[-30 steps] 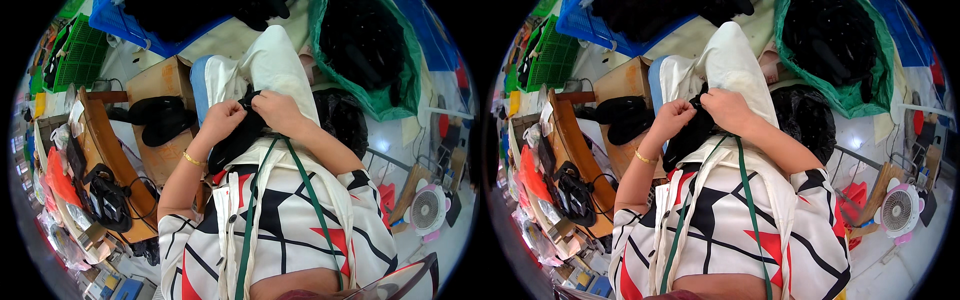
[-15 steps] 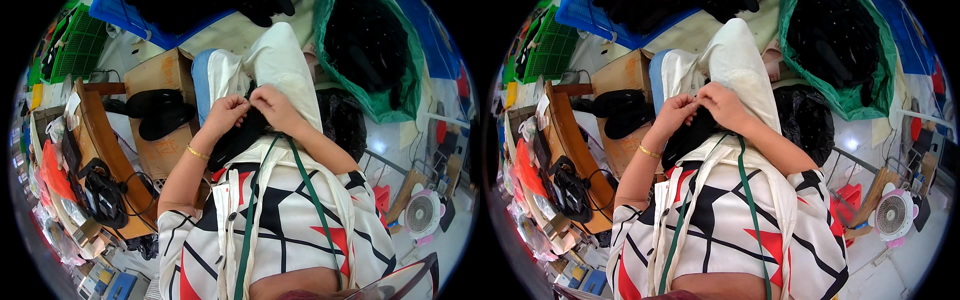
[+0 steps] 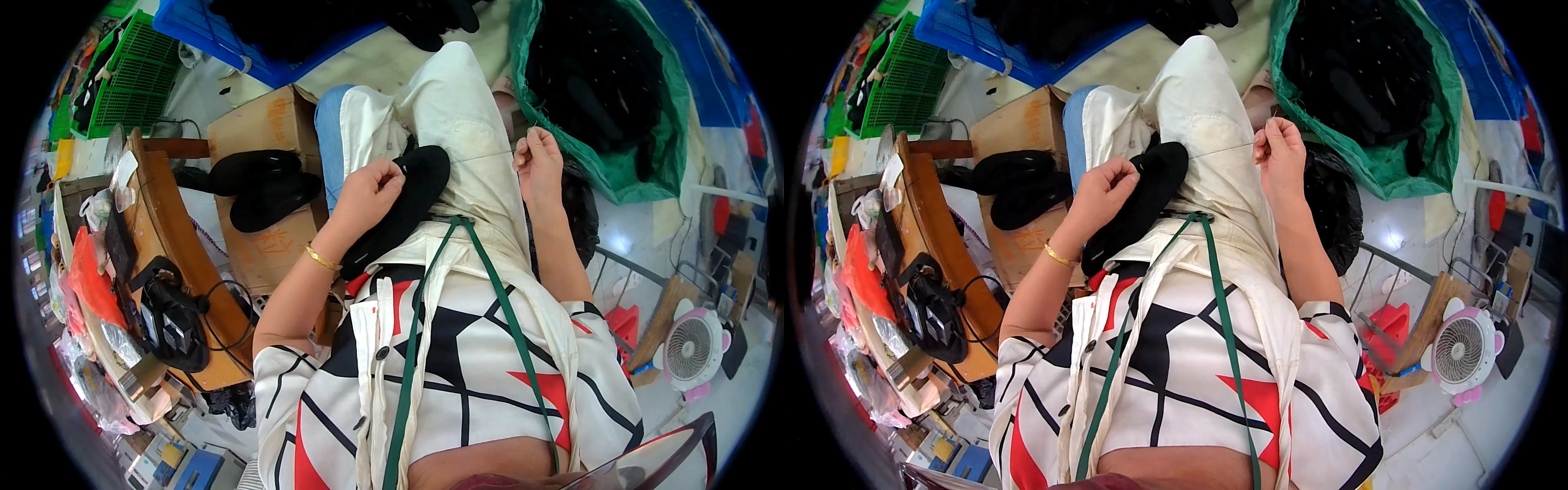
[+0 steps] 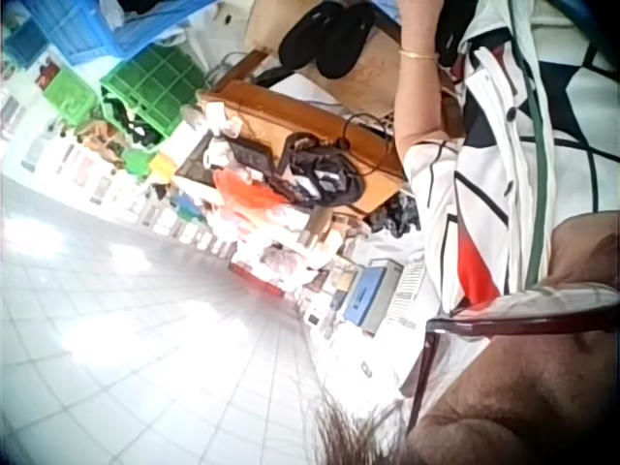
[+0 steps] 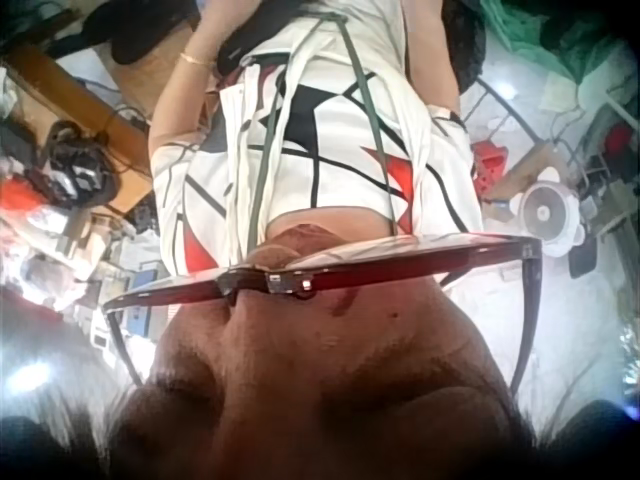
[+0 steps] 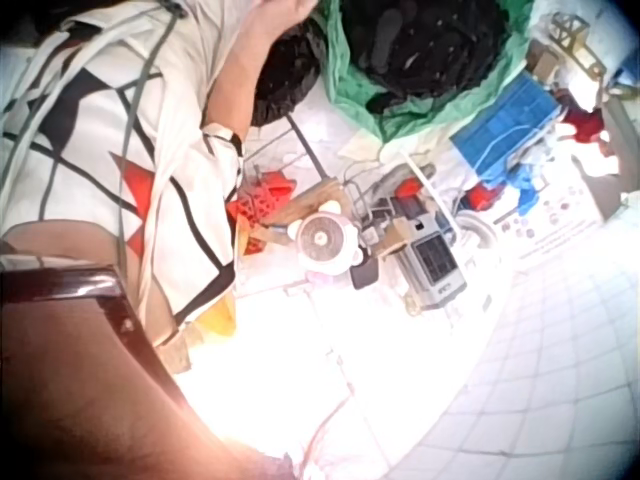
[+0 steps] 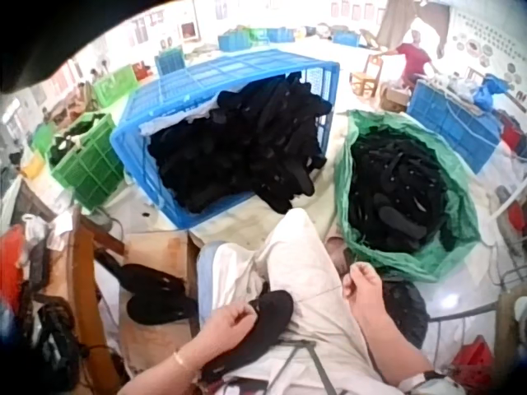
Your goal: The person is sitting on the floor in a workshop, sewing a black shoe sole with a needle and thread. They repeatedly pull the thread through the sole, adjust the shoe, and continue stitching. The person occasionally reaches for other shoes from a nearby green mesh bag.
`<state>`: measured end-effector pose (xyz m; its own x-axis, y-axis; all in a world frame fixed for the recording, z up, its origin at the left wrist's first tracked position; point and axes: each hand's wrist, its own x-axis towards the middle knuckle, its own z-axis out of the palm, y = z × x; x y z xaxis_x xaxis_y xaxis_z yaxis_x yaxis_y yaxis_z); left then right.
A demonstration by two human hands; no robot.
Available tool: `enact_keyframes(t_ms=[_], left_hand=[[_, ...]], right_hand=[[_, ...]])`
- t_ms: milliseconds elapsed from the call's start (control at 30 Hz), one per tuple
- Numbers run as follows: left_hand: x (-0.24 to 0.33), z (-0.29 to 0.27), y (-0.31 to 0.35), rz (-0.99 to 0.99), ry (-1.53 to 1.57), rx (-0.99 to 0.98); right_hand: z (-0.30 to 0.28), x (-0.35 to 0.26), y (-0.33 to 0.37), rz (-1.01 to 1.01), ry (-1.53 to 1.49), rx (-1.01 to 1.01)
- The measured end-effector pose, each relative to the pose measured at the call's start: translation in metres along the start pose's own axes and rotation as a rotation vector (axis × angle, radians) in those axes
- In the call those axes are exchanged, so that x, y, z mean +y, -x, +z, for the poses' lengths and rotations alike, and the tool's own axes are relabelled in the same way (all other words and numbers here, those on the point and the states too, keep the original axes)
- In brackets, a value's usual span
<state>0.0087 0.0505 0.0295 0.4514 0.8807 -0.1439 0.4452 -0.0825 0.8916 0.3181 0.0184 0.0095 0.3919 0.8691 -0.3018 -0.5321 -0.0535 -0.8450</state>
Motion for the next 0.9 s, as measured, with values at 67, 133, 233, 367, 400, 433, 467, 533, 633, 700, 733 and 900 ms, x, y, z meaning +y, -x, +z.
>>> enact_keyframes(t_ms=[67,133,233,367,400,433,467,533,633,700,733,900], left_hand=[[0.016,-0.001,0.005,0.007,-0.155,0.063],[0.021,-0.001,0.007,0.193,-0.388,0.141],[0.012,0.006,-0.003,0.39,-0.806,0.104],[0.003,0.005,-0.01,0.445,-0.708,0.092],[-0.001,0.006,-0.011,0.435,-0.701,0.08],[0.003,0.006,-0.011,0.413,-0.717,0.053],[0.008,0.006,-0.011,0.391,-0.733,0.022],[0.014,0.006,-0.014,0.438,-0.737,0.018],[0.016,0.007,-0.014,0.573,-0.776,0.049],[0.015,0.008,-0.012,0.579,-0.751,0.082],[0.013,0.009,-0.011,0.579,-0.737,0.095],[0.009,0.017,-0.016,0.377,-0.645,0.055]], right_hand=[[-0.007,0.009,0.0,0.009,-0.017,0.026],[0.005,0.004,0.005,0.065,-0.003,0.067],[-0.006,0.005,0.006,0.069,0.003,0.102],[0.003,-0.008,0.023,-0.084,0.091,-0.036],[0.012,-0.016,0.03,-0.143,0.094,-0.134],[0.025,-0.026,0.041,-0.195,0.124,-0.177],[0.036,-0.034,0.05,-0.246,0.153,-0.217],[0.045,-0.047,0.058,-0.344,0.234,-0.309],[0.05,-0.076,0.065,-0.454,0.232,-0.297],[0.043,-0.102,0.056,-0.541,0.07,-0.234],[0.041,-0.117,0.052,-0.59,-0.052,-0.22],[0.038,-0.121,0.042,-0.469,0.518,-0.379]])
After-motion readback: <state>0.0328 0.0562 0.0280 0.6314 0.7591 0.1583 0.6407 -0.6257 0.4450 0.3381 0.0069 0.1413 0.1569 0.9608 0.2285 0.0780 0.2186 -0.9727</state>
